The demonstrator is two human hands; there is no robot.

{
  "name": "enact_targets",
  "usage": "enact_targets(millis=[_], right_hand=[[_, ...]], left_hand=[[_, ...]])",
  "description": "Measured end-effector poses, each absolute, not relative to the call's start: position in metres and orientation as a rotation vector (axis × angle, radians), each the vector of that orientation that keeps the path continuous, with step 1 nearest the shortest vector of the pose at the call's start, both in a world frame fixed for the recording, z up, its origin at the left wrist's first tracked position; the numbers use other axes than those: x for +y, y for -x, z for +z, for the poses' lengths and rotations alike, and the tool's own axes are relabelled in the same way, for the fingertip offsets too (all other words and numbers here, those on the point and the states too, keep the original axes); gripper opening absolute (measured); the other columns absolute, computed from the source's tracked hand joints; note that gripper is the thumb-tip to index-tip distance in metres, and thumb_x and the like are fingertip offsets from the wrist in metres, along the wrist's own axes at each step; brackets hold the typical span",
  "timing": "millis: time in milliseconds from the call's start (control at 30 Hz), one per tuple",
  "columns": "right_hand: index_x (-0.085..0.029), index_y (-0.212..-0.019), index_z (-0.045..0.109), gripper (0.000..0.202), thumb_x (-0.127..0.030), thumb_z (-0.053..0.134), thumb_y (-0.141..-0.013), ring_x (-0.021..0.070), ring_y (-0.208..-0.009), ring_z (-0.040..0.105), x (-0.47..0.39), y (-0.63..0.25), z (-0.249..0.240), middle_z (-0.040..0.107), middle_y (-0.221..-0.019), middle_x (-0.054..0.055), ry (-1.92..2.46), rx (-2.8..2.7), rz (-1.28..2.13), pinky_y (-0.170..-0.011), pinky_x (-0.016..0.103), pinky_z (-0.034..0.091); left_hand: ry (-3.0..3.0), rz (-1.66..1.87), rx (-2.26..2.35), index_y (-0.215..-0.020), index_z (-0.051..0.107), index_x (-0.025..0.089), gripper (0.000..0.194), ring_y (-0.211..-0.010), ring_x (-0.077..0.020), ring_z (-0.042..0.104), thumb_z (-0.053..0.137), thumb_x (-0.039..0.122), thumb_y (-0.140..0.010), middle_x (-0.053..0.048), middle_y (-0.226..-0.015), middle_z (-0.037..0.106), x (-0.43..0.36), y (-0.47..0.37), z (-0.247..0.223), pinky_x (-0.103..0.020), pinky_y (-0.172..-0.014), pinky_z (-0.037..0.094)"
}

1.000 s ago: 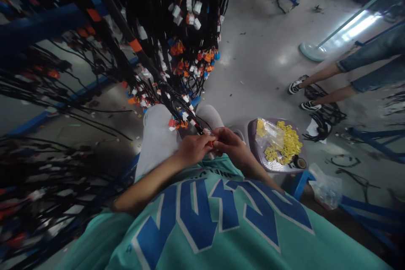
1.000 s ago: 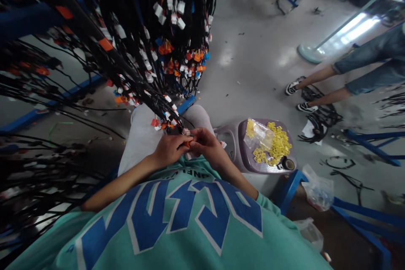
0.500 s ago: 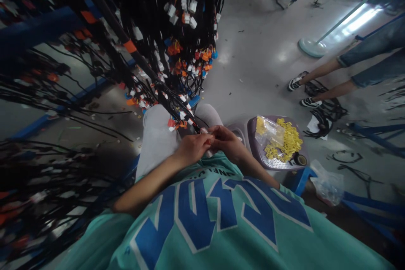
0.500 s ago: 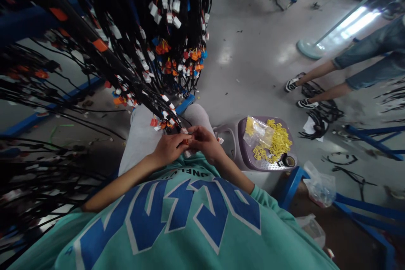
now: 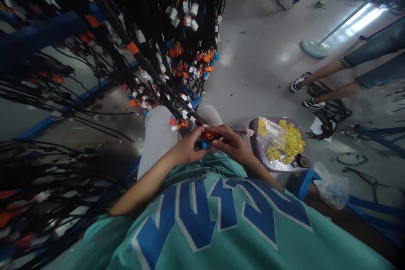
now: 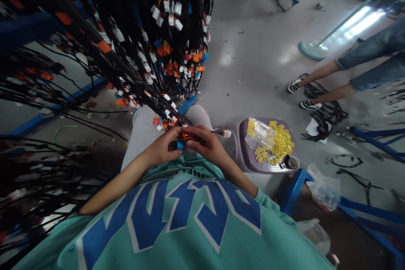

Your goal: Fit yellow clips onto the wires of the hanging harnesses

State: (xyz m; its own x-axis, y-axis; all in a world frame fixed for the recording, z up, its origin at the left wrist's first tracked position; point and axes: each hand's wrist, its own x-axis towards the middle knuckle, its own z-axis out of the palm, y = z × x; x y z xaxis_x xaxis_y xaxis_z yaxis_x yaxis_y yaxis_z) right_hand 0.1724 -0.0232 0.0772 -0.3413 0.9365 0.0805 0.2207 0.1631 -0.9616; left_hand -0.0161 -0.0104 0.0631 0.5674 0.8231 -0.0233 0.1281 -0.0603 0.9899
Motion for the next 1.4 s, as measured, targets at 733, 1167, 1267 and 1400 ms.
enact_targets(millis=[733, 1167, 1267, 1400], right_hand=[[-0.019, -0.106, 0.063, 0.034, -0.041, 0.061, -0.08, 0.0139, -0.068, 0.058, -0.038, -0.155, 0.071, 0.065, -0.08, 0.003, 1.258, -1.73, 1.026, -0.057, 0.025, 0.047], [-0.021, -0.115, 0.062, 0.037, -0.045, 0.047, -0.09, 0.0176, -0.091, 0.063, -0.027, -0.174, 0.067, 0.067, -0.101, 0.008, 0.965, -1.863, 1.101, -0.083, 0.034, 0.05], [-0.021, -0.126, 0.055, 0.042, -0.044, 0.043, -0.092, 0.019, -0.108, 0.059, -0.028, -0.174, 0.069, 0.062, -0.12, 0.01, 0.968, -1.845, 1.159, -0.095, 0.036, 0.046], [-0.021, -0.132, 0.049, 0.05, -0.046, 0.049, -0.088, 0.0195, -0.121, 0.051, -0.035, -0.184, 0.075, 0.055, -0.131, 0.01, 0.974, -1.758, 1.253, -0.1, 0.036, 0.042]], left_hand=[[-1.711, 0.595, 1.293, -0.085, 0.061, 0.017, 0.023, -0.073, -0.0186, 0.06, 0.062, 0.026, -0.064, 0.0, -0.078, 0.066, -0.01, -0.001, 0.069, -0.027, -0.066, 0.044], [-1.505, 0.727, 0.965, -0.098, 0.063, 0.016, 0.037, -0.078, -0.0184, 0.06, 0.066, 0.034, -0.066, -0.003, -0.086, 0.066, -0.004, 0.011, 0.061, -0.029, -0.073, 0.047], [-1.578, 0.727, 1.003, -0.086, 0.068, 0.016, 0.025, -0.081, -0.0205, 0.062, 0.065, 0.03, -0.066, -0.004, -0.085, 0.069, -0.004, 0.009, 0.06, -0.032, -0.078, 0.047], [-1.528, 0.826, 1.036, -0.081, 0.071, 0.019, 0.019, -0.084, -0.0209, 0.063, 0.066, 0.027, -0.065, -0.005, -0.087, 0.07, -0.005, 0.007, 0.058, -0.032, -0.08, 0.048]])
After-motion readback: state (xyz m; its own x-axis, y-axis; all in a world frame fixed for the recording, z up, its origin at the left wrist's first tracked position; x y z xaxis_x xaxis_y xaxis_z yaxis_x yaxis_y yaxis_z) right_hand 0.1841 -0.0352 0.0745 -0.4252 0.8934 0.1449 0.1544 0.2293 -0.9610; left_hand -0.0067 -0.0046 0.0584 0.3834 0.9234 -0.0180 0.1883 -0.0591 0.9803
